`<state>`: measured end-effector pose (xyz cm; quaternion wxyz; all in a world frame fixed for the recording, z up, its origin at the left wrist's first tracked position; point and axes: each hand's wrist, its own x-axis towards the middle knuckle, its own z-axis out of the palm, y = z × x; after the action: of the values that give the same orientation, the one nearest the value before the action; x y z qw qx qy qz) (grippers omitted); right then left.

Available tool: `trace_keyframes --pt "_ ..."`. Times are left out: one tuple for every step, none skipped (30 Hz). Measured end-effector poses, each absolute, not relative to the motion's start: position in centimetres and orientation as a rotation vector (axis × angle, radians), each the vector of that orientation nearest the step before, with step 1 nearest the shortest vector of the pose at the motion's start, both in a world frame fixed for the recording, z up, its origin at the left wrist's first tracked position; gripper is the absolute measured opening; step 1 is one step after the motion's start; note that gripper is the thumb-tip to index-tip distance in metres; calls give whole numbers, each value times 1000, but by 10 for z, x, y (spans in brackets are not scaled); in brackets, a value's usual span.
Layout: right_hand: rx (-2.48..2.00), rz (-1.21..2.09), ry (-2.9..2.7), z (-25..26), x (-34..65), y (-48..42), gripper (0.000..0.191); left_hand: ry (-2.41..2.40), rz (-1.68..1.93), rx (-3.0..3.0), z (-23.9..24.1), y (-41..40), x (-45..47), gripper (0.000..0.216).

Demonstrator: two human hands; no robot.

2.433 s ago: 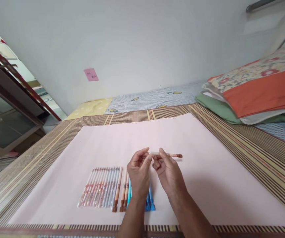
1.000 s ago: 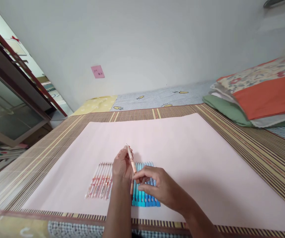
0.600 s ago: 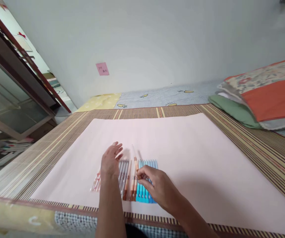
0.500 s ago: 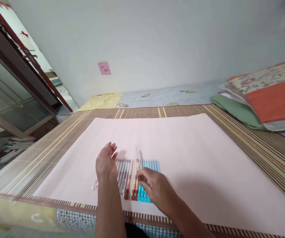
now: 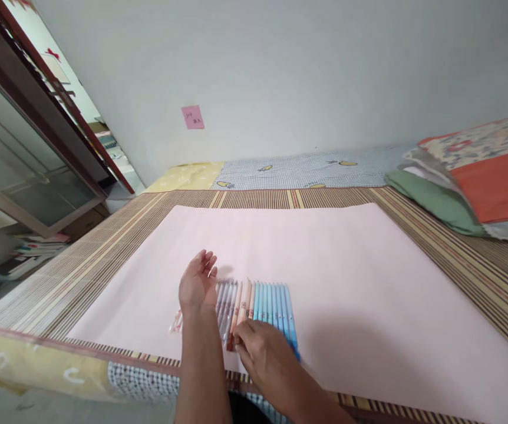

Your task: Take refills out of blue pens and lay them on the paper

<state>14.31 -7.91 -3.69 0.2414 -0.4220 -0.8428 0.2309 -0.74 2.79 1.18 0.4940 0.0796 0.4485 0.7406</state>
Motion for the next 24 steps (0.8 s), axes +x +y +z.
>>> trace_keyframes --pt "-1132 616 -2323 -39 143 -79 16 1085 1792 192 11 28 -8 8" --pt "-1119 606 -2335 -40 143 -79 16 1083 1790 191 11 29 -8 8" --pt "-1113 603 -2343 -42 142 -79 15 1081 1787 191 11 29 -8 8" --pt "-1115 604 -2350 -43 142 -78 15 1078 1785 190 11 29 -7 8" --pt "-1120 607 -2357 -43 142 -78 16 1074 1782 189 11 29 -7 8" --pt "-1126 612 -2364 -43 141 -78 16 1071 1779 185 11 29 -6 8" --pt "-1128 619 -2374 -42 141 -78 16 1072 1774 178 11 29 -6 7" --pt "-1128 626 -2384 -42 141 -78 16 1072 1771 169 12 29 -5 7" --pt "-1129 633 -2391 -41 140 -78 16 1073 1768 159 12 29 -5 6" --pt "-1131 641 -2394 -40 140 -78 15 1074 1766 148 12 29 -5 6" --pt "-1133 649 -2392 -40 140 -78 15 1074 1764 138 13 29 -4 5" --pt "-1134 659 -2384 -39 139 -79 15 1073 1763 132 13 29 -4 6" --pt "-1136 670 -2372 -39 139 -80 15 1072 1762 129 13 29 -4 6" --pt "-1138 682 -2360 -39 138 -80 14 1071 1761 125 13 30 -4 7" --pt "-1140 695 -2348 -39 137 -81 14 1071 1759 122 13 30 -3 8" --pt "-1143 710 -2339 -40 137 -82 15 1072 1758 118 13 30 -3 9" --pt "-1145 726 -2333 -40 136 -82 15 1072 1756 113 12 30 -3 9" --pt "-1146 746 -2328 -41 136 -83 15 1072 1754 107 12 30 -3 9" --pt "-1146 769 -2321 -41 137 -82 14 1070 1752 103 12 30 -3 9" --pt "-1144 800 -2311 -41 138 -82 13 1066 1753 101 12 30 -3 9" --pt "-1142 829 -2300 -41 140 -80 12 1062 1755 101 12 30 -3 8" --pt "-1142 852 -2289 -40 142 -79 13 1060 1757 100 11 30 -3 8" --pt "-1144 871 -2281 -40 145 -77 16 1058 1760 99 12 30 -3 8" --pt "-1149 885 -2278 -39 148 -75 19 1057 1763 98 12 30 -3 8"
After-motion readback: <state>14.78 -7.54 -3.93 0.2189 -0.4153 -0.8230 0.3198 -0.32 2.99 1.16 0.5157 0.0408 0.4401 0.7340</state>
